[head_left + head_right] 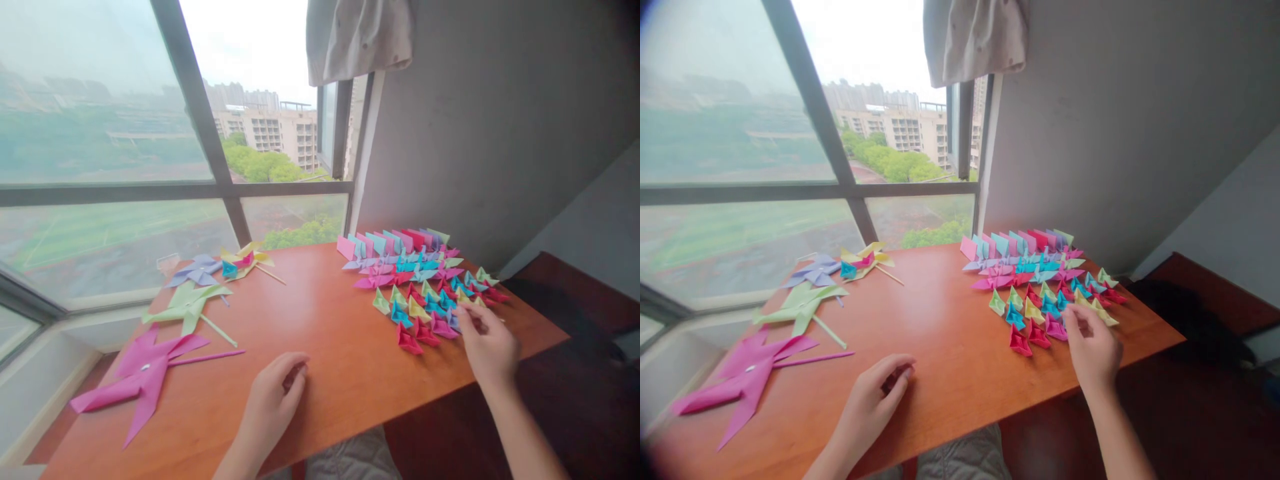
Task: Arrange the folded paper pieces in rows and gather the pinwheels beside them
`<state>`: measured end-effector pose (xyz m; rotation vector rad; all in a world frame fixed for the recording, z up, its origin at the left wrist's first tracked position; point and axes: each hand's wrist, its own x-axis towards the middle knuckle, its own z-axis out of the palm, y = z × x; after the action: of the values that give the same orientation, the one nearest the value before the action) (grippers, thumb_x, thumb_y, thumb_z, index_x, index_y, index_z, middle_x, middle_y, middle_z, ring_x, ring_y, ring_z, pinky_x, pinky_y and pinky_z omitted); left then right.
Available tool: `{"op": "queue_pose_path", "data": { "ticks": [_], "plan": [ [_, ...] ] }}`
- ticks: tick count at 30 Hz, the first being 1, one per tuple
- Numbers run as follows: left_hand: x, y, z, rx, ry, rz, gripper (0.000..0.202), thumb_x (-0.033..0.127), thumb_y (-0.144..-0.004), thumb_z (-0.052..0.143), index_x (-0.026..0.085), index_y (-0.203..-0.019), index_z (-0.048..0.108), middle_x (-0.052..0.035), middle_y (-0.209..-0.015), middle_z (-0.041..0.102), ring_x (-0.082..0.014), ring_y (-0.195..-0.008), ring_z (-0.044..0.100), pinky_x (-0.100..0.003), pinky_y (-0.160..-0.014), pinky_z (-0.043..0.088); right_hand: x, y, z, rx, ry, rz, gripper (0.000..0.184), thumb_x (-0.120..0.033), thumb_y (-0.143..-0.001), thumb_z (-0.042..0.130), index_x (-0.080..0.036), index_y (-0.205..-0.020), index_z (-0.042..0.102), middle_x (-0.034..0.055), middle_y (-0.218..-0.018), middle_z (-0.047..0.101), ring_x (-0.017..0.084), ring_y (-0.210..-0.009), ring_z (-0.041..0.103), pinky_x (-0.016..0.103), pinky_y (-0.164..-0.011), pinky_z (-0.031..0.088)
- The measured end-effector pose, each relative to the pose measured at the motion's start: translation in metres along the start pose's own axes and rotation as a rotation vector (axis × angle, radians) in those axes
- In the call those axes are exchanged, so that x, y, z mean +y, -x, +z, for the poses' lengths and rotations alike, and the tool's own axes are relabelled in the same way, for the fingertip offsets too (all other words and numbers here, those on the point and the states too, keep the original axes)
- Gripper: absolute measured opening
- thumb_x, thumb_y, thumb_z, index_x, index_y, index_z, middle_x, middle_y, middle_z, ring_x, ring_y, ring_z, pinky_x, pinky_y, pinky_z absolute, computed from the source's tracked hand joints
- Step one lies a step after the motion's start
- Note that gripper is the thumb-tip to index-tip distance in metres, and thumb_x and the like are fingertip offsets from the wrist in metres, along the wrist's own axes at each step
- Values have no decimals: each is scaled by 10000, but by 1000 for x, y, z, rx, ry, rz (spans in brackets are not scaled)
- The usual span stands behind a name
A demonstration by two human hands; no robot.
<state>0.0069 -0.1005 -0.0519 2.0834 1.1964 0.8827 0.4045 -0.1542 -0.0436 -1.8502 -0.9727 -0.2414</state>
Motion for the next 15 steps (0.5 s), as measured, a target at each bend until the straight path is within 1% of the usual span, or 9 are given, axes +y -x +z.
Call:
{"op": "queue_pose_path", "data": {
  "ticks": [2, 4, 6, 7, 9, 11, 12, 14, 15],
  "plan": [
    [4, 0, 0, 3, 14, -19, 181, 232, -899, 515, 206, -955, 685, -36, -829, 729, -169, -674, 655, -245, -614, 503, -40, 22, 17, -117, -106, -62, 344, -490, -831, 617, -182, -935, 729, 63, -795, 733, 178, -659, 670, 259, -617, 524],
    [8, 0, -1, 11, 36, -44, 182, 237, -888, 521, 199, -934, 693, -44, -816, 732, -174, -675, 656, -244, -602, 500, -75, 48, 33, -247, -187, -147, 278, -436, -861, 601, -192, -920, 721, 57, -820, 732, 171, -675, 666, 261, -632, 530],
    [12, -1, -3, 10, 65, -66, 192, 248, -883, 520, 195, -925, 700, -48, -807, 736, -174, -673, 658, -243, -596, 502, -101, 72, 49, -393, -274, -221, 240, -376, -903, 549, -197, -910, 709, 54, -825, 728, 164, -676, 660, 260, -636, 535],
    [13, -2, -5, 2, 78, -71, 198, 252, -882, 518, 194, -924, 703, -49, -812, 738, -172, -674, 659, -242, -597, 505, -110, 82, 57, -465, -307, -252, 233, -348, -917, 526, -199, -907, 704, 53, -824, 725, 162, -678, 659, 258, -635, 536],
    [13, -9, -13, -21, 77, -66, 211, 257, -880, 515, 192, -932, 709, -51, -839, 745, -167, -675, 664, -242, -599, 511, -121, 99, 70, -571, -348, -300, 231, -304, -927, 492, -202, -901, 698, 51, -817, 720, 159, -674, 659, 252, -622, 535],
    [7, -23, -27, -27, 9, -56, 228, 264, -876, 509, 193, -952, 712, -51, -870, 751, -163, -676, 668, -243, -603, 517, -124, 109, 80, -631, -349, -333, 228, -279, -922, 483, -208, -904, 699, 50, -821, 721, 163, -686, 667, 255, -631, 539],
    [2, -33, -37, -20, -53, -55, 238, 269, -875, 503, 193, -959, 712, -48, -872, 753, -162, -667, 668, -246, -605, 519, -123, 112, 83, -650, -343, -345, 227, -273, -918, 483, -212, -904, 701, 51, -825, 723, 167, -692, 671, 261, -641, 542],
    [-12, -57, -59, 44, -253, -94, 258, 294, -872, 491, 207, -974, 711, -36, -877, 757, -172, -721, 686, -252, -647, 530, -120, 115, 87, -681, -327, -355, 226, -268, -910, 484, -216, -905, 705, 56, -840, 728, 177, -716, 679, 274, -666, 548],
    [-20, -71, -71, 74, -301, -120, 264, 299, -862, 498, 202, -987, 710, -39, -875, 758, -185, -744, 692, -265, -673, 531, -118, 115, 88, -692, -324, -353, 226, -269, -907, 485, -216, -904, 705, 59, -847, 729, 182, -729, 682, 279, -678, 551]
  ]
}}
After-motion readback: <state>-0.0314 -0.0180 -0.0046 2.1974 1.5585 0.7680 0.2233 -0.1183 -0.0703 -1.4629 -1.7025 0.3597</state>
